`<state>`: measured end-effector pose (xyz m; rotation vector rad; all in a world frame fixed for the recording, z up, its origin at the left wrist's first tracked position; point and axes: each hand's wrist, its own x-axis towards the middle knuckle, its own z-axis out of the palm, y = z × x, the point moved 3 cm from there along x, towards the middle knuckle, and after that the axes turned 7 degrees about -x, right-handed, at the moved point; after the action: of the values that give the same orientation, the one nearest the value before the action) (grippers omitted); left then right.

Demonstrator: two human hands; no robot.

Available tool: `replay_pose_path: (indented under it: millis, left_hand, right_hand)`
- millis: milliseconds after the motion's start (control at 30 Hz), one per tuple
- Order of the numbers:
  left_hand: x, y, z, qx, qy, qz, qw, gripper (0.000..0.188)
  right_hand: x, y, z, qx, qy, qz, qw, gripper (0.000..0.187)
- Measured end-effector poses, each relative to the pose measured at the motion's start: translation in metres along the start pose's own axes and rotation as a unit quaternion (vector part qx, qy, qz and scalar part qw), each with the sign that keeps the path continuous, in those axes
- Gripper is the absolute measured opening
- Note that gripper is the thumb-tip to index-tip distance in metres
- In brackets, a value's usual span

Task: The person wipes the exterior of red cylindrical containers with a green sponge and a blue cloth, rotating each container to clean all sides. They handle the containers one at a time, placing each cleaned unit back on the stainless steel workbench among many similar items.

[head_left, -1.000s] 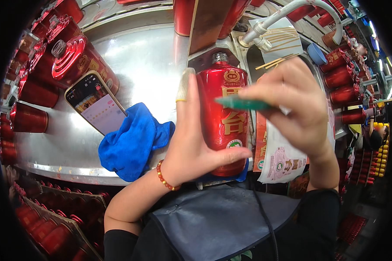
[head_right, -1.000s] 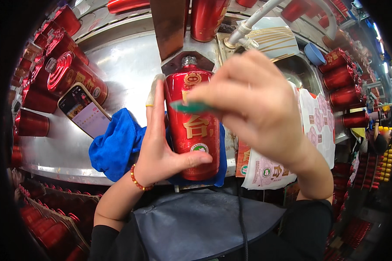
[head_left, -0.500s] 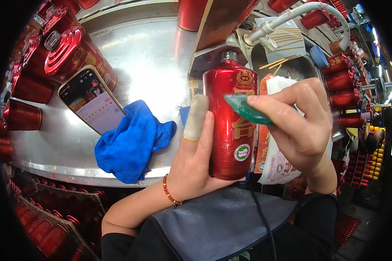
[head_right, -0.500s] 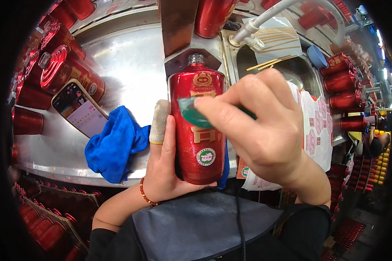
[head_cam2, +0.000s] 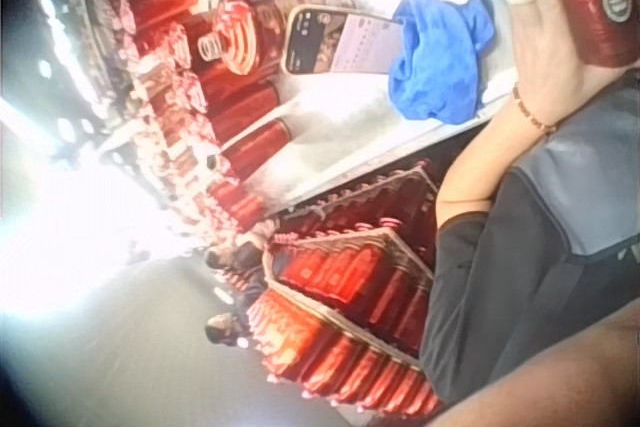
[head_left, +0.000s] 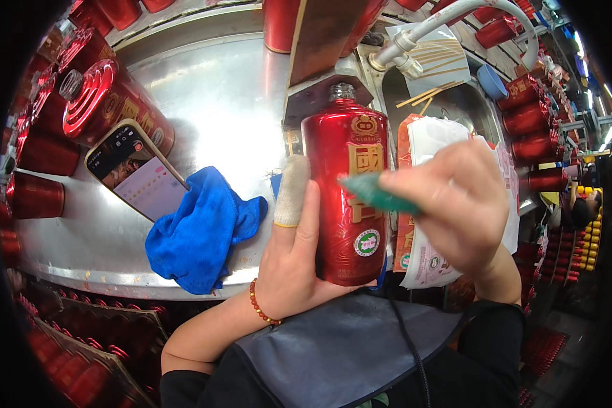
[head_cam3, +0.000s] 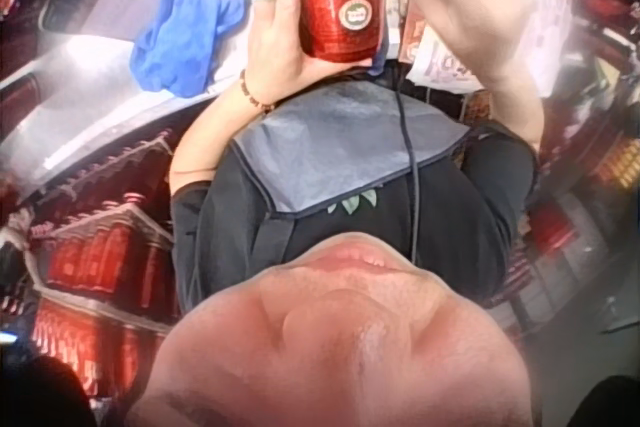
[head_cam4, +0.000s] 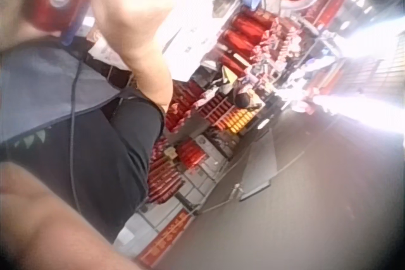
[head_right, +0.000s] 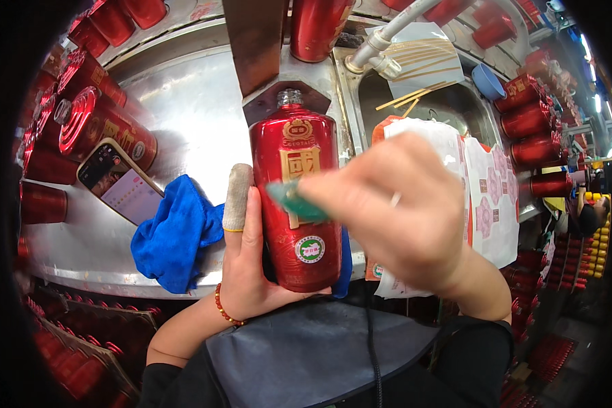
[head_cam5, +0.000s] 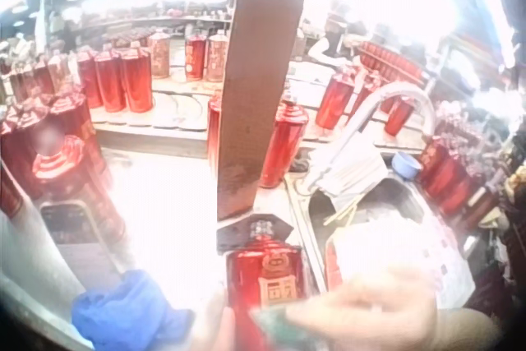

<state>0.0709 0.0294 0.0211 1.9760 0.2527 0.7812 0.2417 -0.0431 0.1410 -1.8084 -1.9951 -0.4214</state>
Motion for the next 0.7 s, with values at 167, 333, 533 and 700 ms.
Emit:
replay_pose_path:
  millis: [167,333,533,700]
  left_hand:
    - [-0.001,0.0,0.0,0.041,-0.019,-0.005,0.999,0.146]
    - [0.0,0.002,0.0,0.064,-0.007,0.008,0.998,0.147]
    - [-0.001,0.001,-0.002,0.076,-0.015,0.007,0.997,0.148]
    - [-0.003,0.0,-0.001,0.067,-0.004,-0.009,0.998,0.14]
  right_hand:
    - [-0.012,0.014,0.001,0.038,0.016,0.044,0.998,0.035]
    - [-0.014,0.023,0.001,0.026,0.031,0.067,0.997,0.037]
    - [-0.04,-0.025,0.006,0.031,-0.001,-0.046,0.998,0.032]
    - [-0.036,-0.022,0.004,0.18,-0.089,0.062,0.978,0.023]
